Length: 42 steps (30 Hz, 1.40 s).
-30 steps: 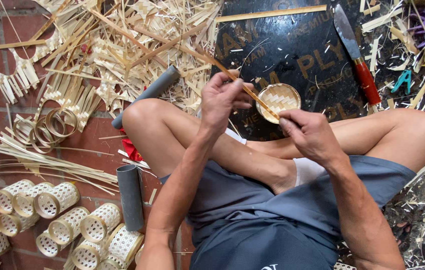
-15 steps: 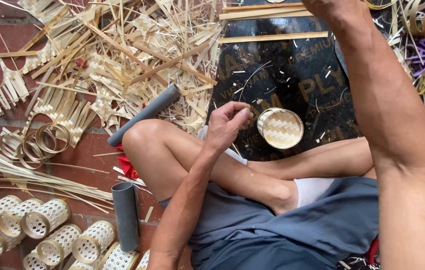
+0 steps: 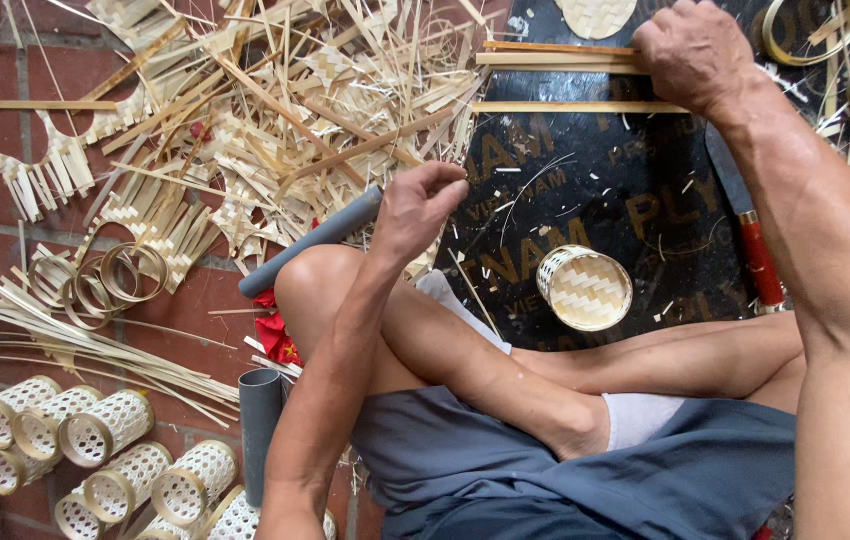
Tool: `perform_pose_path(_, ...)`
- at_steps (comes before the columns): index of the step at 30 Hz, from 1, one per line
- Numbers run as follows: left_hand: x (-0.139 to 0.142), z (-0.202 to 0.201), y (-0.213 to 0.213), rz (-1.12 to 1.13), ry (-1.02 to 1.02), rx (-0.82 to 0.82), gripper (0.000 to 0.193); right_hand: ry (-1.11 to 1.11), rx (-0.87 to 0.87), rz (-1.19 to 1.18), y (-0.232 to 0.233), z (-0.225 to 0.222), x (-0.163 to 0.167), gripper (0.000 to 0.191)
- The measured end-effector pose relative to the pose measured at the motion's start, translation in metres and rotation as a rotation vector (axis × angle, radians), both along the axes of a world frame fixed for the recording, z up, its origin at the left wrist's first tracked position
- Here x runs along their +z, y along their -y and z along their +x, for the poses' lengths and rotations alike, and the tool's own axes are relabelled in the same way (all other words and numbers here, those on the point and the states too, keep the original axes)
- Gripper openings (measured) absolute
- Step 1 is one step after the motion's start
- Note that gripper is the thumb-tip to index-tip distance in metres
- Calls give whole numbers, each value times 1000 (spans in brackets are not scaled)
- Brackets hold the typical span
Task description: The person sits on the floor of a craft workshop and assembles woven bamboo lampshade bodies. They trim bamboo strips with a knife, fit the woven cylinder over a bamboo rim, press a woven base into place, use a plastic pipe as a form, and whittle thin bamboo strips to secure the joints.
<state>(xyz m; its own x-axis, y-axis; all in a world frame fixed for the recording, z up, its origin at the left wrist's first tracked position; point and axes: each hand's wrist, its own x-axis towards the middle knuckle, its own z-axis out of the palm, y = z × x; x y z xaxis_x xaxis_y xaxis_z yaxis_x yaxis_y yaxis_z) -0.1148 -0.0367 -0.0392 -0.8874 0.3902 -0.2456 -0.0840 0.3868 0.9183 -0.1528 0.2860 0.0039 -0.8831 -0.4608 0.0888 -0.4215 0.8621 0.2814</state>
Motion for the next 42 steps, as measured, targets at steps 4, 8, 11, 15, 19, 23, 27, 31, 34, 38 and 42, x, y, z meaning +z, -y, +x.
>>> perform_pose_path(4, -12, 5, -19, 106, 104, 49, 25, -55, 62, 21, 2, 6, 6, 3)
perform_pose_path(8, -12, 16, -26, 388, 266, 58, 30, -32, 28, -180, 2, 26, 9, 7)
perform_pose_path(11, -3, 6, -26, 615, 256, 166, 37, 70, 58, -523, 13, 60, 2, 14)
perform_pose_path(15, 8, -9, -39, 1066, 245, 175, 41, 278, 54, -1058, 42, 119, -2, 5)
perform_pose_path(19, 17, -5, -57, 1122, 185, 161, 35, 692, -327, -1491, 49, 152, 3, 11)
perform_pose_path(23, 36, 1, -46, 1036, -86, 161, 33, 247, -316, -1230, 11, 160, -4, 16)
perform_pose_path(27, 51, 18, -21, 794, -395, 145, 35, -116, -608, -460, -27, 174, -34, 34)
perform_pose_path(31, 50, 47, -25, 764, -343, 10, 25, -81, -663, -611, -35, 180, -58, 29)
perform_pose_path(34, 52, 60, -25, 723, -266, -7, 26, -170, -567, -738, -40, 181, -64, 16)
perform_pose_path(38, 71, 68, -12, 908, 111, -40, 36, -198, -592, -972, -35, 196, -26, 13)
perform_pose_path(42, 95, 84, -5, 1070, 369, -52, 32, 76, -459, -1680, 4, 230, 35, 18)
